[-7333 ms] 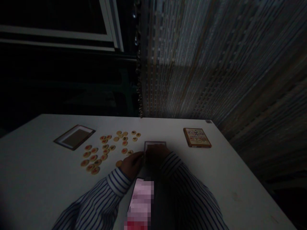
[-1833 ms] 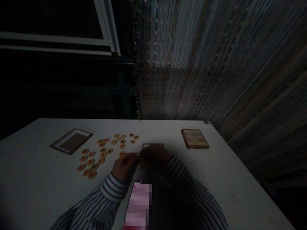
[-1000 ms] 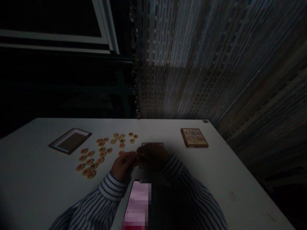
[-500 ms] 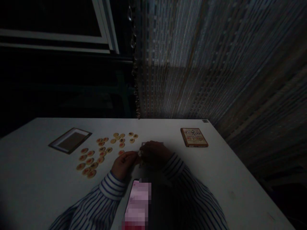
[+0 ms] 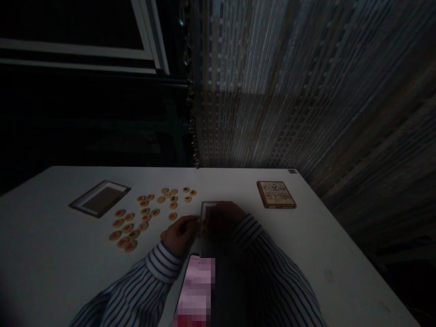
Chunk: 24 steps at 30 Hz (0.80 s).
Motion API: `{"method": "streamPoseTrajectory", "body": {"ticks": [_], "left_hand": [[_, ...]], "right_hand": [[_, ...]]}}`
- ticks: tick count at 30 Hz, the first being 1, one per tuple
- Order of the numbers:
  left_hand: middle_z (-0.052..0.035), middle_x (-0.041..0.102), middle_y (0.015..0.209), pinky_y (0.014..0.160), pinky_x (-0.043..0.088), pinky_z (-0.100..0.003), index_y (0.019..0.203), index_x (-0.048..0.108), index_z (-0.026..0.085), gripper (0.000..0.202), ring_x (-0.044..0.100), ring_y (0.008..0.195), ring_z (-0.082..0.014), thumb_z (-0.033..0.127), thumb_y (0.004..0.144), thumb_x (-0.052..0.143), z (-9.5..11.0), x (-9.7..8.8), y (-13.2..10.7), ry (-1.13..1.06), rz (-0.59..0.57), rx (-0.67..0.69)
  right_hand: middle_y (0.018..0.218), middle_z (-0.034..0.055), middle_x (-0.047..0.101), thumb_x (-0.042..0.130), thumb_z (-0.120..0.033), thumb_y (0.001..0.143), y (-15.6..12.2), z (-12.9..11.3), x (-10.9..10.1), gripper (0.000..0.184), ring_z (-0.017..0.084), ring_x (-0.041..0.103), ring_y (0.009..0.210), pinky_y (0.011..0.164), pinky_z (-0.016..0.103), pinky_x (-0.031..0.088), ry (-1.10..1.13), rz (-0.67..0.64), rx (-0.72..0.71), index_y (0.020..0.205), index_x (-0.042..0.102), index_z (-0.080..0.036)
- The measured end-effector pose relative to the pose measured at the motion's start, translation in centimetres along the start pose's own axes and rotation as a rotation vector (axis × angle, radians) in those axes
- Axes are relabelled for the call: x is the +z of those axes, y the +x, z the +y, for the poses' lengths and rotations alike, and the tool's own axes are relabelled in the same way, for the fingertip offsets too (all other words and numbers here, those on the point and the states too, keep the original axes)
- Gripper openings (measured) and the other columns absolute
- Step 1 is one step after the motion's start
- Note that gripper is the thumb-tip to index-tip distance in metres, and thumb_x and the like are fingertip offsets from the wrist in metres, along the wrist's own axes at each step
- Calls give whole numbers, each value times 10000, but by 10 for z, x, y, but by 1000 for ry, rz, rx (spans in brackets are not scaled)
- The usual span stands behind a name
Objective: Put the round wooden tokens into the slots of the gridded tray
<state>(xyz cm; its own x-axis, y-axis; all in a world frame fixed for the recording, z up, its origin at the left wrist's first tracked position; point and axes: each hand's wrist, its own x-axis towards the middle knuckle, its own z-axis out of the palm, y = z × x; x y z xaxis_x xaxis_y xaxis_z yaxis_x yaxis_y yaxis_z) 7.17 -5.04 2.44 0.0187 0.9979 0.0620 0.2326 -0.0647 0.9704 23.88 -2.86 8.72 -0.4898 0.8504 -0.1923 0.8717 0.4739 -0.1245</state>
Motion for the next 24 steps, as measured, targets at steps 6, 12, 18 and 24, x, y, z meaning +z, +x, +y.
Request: {"method": "streamPoseTrajectory", "body": {"ticks": [6,12,18,24], "left_hand": [[-30,654,698,609,479,-251,819,621,157,235,595,646,-143,281,633,546,-9,0,3,39,-74,33],[-50,653,739,641,472,-268,846,621,148,248,589,674,-151,268,648,532,-13,0,3,59,-109,62],[-38,650,714,628,466,-263,855,620,156,272,585,656,-148,282,625,547,-16,0,4,46,-109,15],[-46,650,751,649,467,-270,861,619,160,267,589,689,-155,272,633,537,-18,0,4,67,-112,35]], "right_hand": [[775,57,646,435,-357,759,3,4,9,254,158,589,678,561,225,384,-43,45,-59,813,618,-189],[798,71,643,413,-403,765,4,7,15,307,181,589,716,583,247,387,-73,22,-72,828,619,-184],[803,70,643,421,-388,768,4,10,17,295,185,586,733,601,254,391,-63,3,-83,809,627,-181],[786,77,642,455,-369,756,3,10,14,273,176,586,713,591,244,388,-35,1,-57,814,627,-165]]}}
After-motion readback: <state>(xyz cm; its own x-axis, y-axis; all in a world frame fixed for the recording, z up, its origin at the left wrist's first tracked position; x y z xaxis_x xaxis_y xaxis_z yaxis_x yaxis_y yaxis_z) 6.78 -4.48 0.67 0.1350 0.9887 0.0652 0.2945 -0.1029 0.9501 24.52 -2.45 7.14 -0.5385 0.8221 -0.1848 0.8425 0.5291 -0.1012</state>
